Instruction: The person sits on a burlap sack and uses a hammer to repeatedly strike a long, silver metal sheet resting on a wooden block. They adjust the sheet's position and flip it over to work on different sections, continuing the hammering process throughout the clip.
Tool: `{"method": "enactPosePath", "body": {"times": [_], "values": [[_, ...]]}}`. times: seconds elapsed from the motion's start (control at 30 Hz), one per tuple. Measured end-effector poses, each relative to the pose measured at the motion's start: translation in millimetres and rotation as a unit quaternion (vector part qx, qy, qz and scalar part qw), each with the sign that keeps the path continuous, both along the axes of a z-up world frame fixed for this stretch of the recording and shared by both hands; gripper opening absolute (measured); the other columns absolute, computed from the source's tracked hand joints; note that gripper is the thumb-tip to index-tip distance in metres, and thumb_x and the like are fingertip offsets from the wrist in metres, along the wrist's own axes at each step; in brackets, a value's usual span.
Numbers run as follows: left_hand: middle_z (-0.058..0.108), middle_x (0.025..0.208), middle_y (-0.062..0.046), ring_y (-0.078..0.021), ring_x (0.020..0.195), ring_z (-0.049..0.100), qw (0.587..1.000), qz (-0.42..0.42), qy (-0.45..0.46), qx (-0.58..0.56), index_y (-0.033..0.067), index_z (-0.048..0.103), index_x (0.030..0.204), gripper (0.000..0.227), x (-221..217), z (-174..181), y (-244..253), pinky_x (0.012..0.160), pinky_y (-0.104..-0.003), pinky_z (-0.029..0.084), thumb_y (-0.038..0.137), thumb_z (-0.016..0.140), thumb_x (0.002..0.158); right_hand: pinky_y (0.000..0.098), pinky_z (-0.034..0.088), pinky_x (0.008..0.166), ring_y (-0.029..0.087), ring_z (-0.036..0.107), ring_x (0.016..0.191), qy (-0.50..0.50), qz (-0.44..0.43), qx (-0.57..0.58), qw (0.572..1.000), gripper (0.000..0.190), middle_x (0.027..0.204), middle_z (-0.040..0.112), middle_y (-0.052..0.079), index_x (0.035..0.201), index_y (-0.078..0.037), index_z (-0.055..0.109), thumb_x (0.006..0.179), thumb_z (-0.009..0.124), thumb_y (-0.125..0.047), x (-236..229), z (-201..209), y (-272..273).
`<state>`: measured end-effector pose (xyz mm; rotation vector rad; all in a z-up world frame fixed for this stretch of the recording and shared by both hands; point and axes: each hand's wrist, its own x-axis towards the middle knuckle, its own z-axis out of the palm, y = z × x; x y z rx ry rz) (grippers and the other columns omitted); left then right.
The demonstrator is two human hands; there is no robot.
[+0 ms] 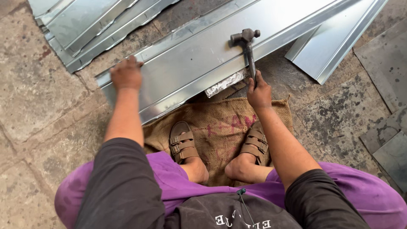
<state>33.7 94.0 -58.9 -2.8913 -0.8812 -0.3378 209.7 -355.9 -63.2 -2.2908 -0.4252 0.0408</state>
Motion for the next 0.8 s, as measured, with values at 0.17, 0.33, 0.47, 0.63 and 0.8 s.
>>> {"method": "enactPosePath", "body": {"times": [0.17, 0.33, 0.47, 0.63, 0.8], "values": [[0.066, 0.109, -0.005, -0.0259, 0.105, 0.057, 0.988, 0.073, -0.139, 0.008, 0.0262, 0.069, 0.109, 0.035, 15, 18, -70, 0.099, -0.055, 0.038, 0.048, 0.074, 0.082, 0.0437, 0.057, 0.071, 0.035, 0.074, 0.08, -0.023, 0.005, -0.005, 1.0, 0.037, 0.09, 0.074, 0.022, 0.138, -0.002, 0.062, 0.103, 0.059, -0.016, 2, -8, 1], [0.049, 0.141, -0.011, -0.035, 0.133, 0.039, 0.93, -0.248, 0.261, -0.078, 0.0229, 0.049, 0.147, 0.086, 20, 70, -121, 0.113, -0.061, 0.023, 0.081, 0.053, 0.083, 0.0382, 0.053, 0.061, 0.024, 0.069, 0.067, 0.037, -0.022, 0.065, 0.997, 0.033, 0.08, 0.071, 0.015, 0.131, -0.002, 0.067, 0.103, 0.063, -0.019, -3, -7, 1], [0.005, 0.167, -0.006, -0.0393, 0.152, -0.001, 0.907, -0.273, 0.307, -0.089, 0.0363, 0.013, 0.158, 0.108, 24, 88, -158, 0.113, -0.071, -0.008, 0.086, 0.053, 0.071, 0.0315, 0.045, 0.049, 0.014, 0.057, 0.059, 0.077, -0.048, 0.073, 0.993, 0.029, 0.075, 0.067, 0.004, 0.127, -0.006, 0.069, 0.104, 0.066, -0.024, -11, 30, -7], [0.003, 0.173, -0.006, -0.0408, 0.158, -0.004, 0.912, -0.16, 0.345, -0.154, 0.031, 0.01, 0.166, 0.1, 18, 79, -194, 0.116, -0.074, -0.009, 0.062, 0.06, 0.085, 0.0282, 0.043, 0.044, 0.009, 0.053, 0.053, -0.029, -0.021, 0.118, 0.992, 0.024, 0.074, 0.064, 0.002, 0.126, -0.007, 0.065, 0.109, 0.06, -0.022, -9, 125, -27], [-0.007, 0.169, -0.008, -0.0412, 0.153, -0.012, 0.94, -0.135, 0.273, -0.154, 0.0271, 0.006, 0.164, 0.086, 24, 66, -203, 0.111, -0.074, -0.012, 0.029, 0.049, 0.09, 0.0274, 0.054, 0.057, 0.01, 0.055, 0.065, -0.221, 0.143, 0.412, 0.872, 0.027, 0.087, 0.058, 0.004, 0.146, -0.007, 0.053, 0.12, 0.054, -0.014, -1, 218, -43]]}}
